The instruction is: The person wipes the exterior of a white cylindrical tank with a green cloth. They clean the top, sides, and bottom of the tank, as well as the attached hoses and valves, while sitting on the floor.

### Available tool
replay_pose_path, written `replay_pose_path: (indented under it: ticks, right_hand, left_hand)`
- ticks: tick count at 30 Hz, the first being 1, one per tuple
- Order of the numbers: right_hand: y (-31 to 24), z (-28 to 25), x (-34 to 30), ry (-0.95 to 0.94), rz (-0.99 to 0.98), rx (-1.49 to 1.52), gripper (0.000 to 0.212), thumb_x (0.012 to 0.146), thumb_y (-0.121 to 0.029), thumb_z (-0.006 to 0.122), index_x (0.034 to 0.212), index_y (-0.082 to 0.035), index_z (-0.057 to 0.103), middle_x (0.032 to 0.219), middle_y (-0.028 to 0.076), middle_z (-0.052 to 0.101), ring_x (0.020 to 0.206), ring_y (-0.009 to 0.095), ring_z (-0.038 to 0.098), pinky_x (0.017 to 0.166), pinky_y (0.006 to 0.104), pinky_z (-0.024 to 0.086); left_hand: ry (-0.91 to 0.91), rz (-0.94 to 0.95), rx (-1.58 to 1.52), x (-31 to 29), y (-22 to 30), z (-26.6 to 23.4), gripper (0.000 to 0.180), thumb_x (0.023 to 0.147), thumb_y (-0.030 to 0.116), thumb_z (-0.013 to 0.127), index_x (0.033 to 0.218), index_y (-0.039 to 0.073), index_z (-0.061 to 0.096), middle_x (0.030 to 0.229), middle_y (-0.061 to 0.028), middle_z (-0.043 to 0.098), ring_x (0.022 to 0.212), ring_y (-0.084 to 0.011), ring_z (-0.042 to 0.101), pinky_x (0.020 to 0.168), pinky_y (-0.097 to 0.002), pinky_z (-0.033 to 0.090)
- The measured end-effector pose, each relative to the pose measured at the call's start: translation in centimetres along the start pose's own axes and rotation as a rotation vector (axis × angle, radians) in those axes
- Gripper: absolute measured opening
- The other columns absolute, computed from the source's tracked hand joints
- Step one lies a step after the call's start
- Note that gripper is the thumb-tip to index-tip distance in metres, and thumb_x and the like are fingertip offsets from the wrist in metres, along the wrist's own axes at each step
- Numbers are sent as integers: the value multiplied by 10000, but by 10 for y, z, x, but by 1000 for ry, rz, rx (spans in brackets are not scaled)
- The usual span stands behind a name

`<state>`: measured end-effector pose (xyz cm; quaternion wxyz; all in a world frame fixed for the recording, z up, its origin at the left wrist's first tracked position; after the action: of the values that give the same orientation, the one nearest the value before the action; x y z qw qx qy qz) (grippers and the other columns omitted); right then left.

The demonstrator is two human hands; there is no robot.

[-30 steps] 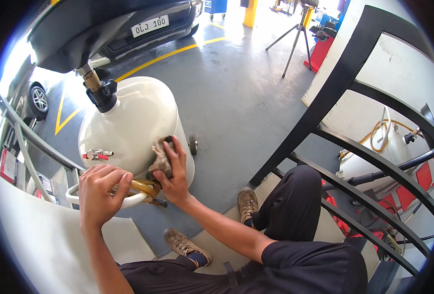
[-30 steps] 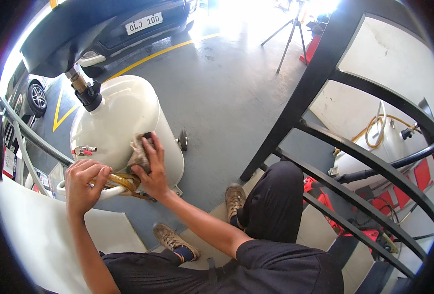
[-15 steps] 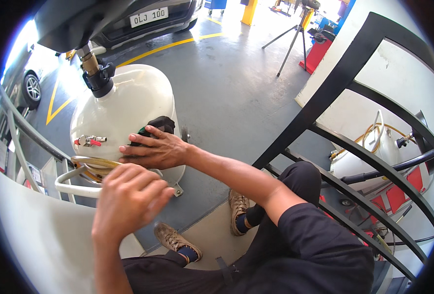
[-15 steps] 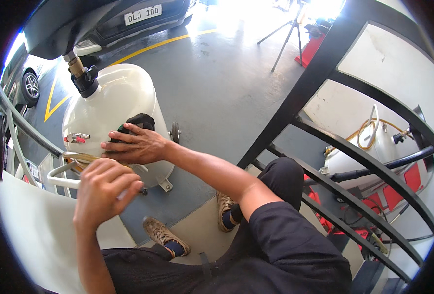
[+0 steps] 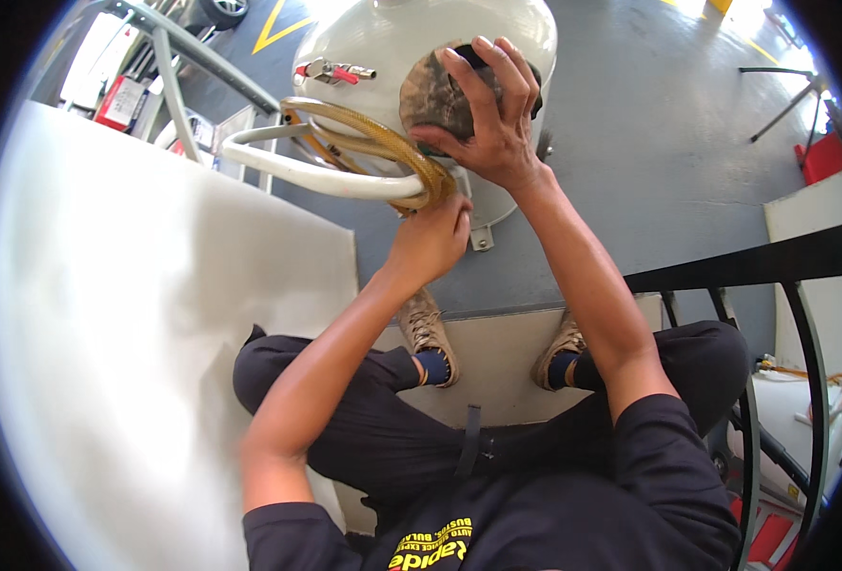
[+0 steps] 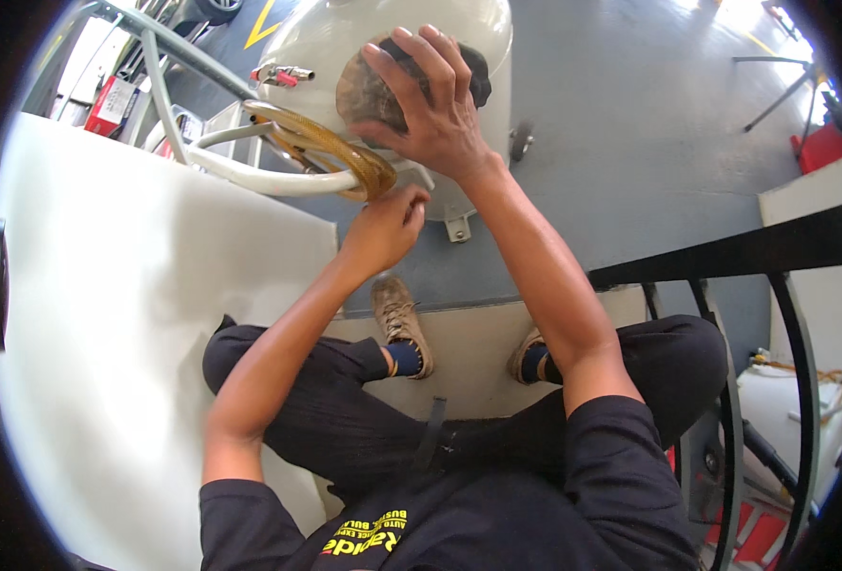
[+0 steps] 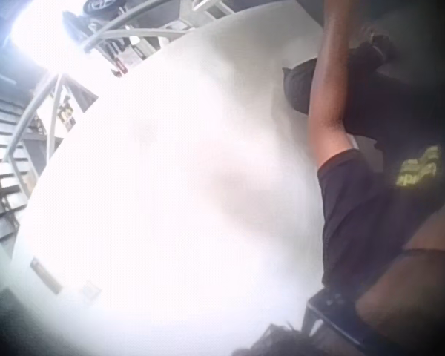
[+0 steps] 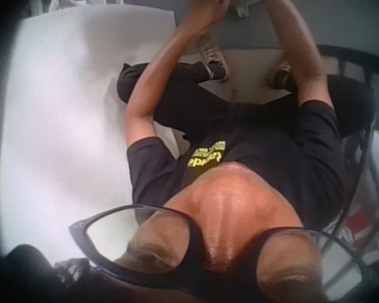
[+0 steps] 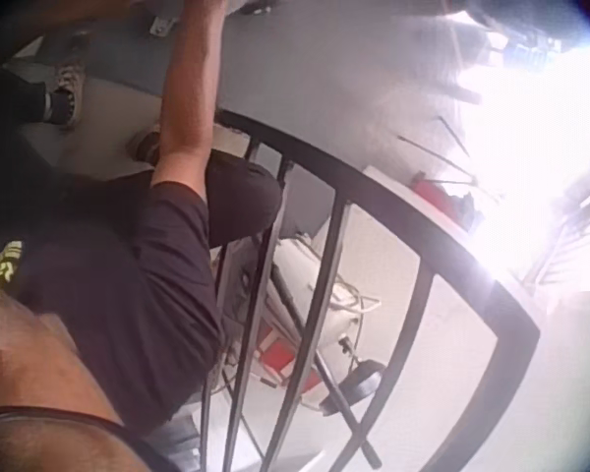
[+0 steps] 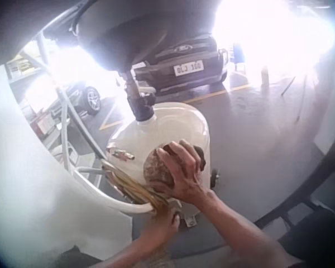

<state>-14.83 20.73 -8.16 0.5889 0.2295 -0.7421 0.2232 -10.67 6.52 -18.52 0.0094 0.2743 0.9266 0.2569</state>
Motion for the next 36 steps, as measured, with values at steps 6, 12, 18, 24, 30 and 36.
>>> replay_pose_path:
  ticks: [6,12,18,24,30,36]
  right_hand:
    - [18,-3,-54,180,316,62,890,766,-708,949,1351,-167,553,1557,156,386,1529,422,317,1292,616,294]
    - [16,1,-119,232,867,73,828,697,-629,1021,1163,-105,582,1360,191,453,1286,388,426,1105,546,375]
    - [-15,3,-92,179,686,198,536,910,-565,899,1010,-65,731,1224,154,484,1262,345,440,1103,471,404]
    - [-16,-11,-77,53,370,162,189,962,-256,856,1088,-115,842,1243,139,504,1238,323,490,1059,440,456]
    - [-11,-11,-41,52,282,197,314,887,-96,892,1187,-163,830,1223,98,575,1177,289,556,960,382,536]
    - [-10,-26,-22,39,270,199,272,931,-98,873,1189,-64,796,1150,110,686,1093,266,632,858,348,578]
  left_hand:
    - [556,-680,-1074,-9,-16,34,254,1161,182,583,1268,-37,655,1084,-111,717,942,-183,737,776,-360,578]
    - [757,-514,-1136,-3,-47,33,232,1143,148,625,1296,-26,630,1198,-123,702,909,-174,723,767,-336,562]
    - [829,-454,-1292,0,-45,51,288,1124,135,665,1367,-16,629,1324,-97,691,1142,-187,701,943,-368,585]
    - [845,-469,-1228,-4,-59,52,440,1093,124,714,1491,42,548,1375,-64,652,1214,-184,655,992,-373,577]
    - [973,-375,-1274,7,-39,41,316,1013,142,850,1248,14,682,1166,-56,727,1034,-166,698,929,-354,582]
    - [1099,-313,-1266,5,-24,35,182,1087,200,783,1109,24,742,1052,-17,746,962,-101,655,881,-314,546]
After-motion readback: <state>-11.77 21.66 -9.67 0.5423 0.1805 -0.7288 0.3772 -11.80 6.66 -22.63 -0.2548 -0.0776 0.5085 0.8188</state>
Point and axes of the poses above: each hand's wrist, its own x-axis towards the middle knuckle, its own z-axis out of the palm, y = z × x, the point moved 7 cm from there along x, towards the middle knuckle
